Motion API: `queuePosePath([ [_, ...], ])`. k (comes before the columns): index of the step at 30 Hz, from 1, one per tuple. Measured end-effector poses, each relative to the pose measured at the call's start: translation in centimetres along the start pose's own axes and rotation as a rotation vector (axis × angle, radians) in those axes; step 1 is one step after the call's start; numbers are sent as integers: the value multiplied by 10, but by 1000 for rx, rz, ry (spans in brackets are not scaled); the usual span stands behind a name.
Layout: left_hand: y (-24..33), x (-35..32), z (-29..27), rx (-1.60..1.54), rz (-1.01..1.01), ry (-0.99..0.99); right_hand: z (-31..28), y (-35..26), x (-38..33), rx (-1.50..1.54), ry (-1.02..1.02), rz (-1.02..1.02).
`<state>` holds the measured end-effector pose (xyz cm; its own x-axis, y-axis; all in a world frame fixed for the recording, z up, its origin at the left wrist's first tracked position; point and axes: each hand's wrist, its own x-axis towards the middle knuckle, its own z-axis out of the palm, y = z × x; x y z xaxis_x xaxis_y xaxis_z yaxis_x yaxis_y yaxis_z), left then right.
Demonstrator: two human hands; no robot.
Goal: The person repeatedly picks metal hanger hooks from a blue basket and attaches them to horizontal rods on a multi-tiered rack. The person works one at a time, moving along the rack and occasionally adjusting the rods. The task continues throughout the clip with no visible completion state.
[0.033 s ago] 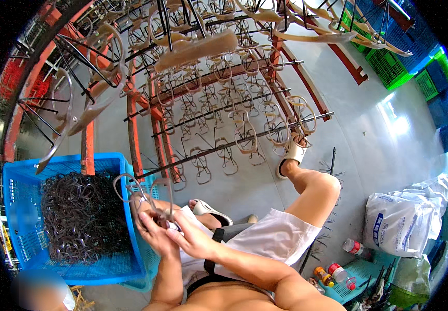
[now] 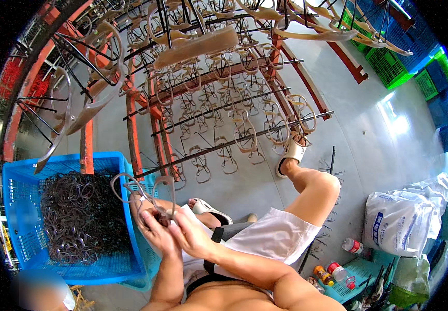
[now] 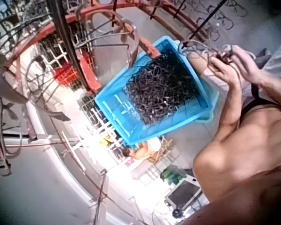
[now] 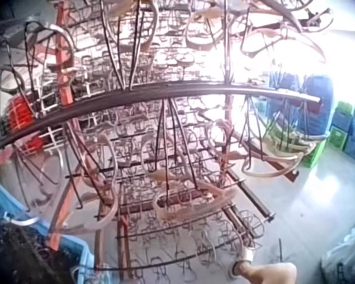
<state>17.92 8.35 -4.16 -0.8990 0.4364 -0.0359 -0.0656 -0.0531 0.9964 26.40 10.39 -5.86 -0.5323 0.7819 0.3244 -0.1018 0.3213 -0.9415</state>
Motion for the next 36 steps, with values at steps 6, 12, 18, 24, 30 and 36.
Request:
queuePosePath([
  [6, -22, 6, -19, 36, 123, -191, -57, 16, 39, 115, 571, 240],
  [12, -5, 14, -38, 64, -25, -363, -79, 81, 87, -90, 843, 324],
  [18, 1, 16, -41, -19, -190, -309, -74, 97, 96, 85, 880, 390],
  [24, -2, 19, -50, -115, -247, -437, -78, 93, 97, 367, 845, 407],
  [30, -11, 19, -50, -122, -113, -407, -68, 92, 96, 186, 780, 377],
  [36, -5, 23, -46, -70, -103, -520, -61, 99, 92, -277, 681, 250],
])
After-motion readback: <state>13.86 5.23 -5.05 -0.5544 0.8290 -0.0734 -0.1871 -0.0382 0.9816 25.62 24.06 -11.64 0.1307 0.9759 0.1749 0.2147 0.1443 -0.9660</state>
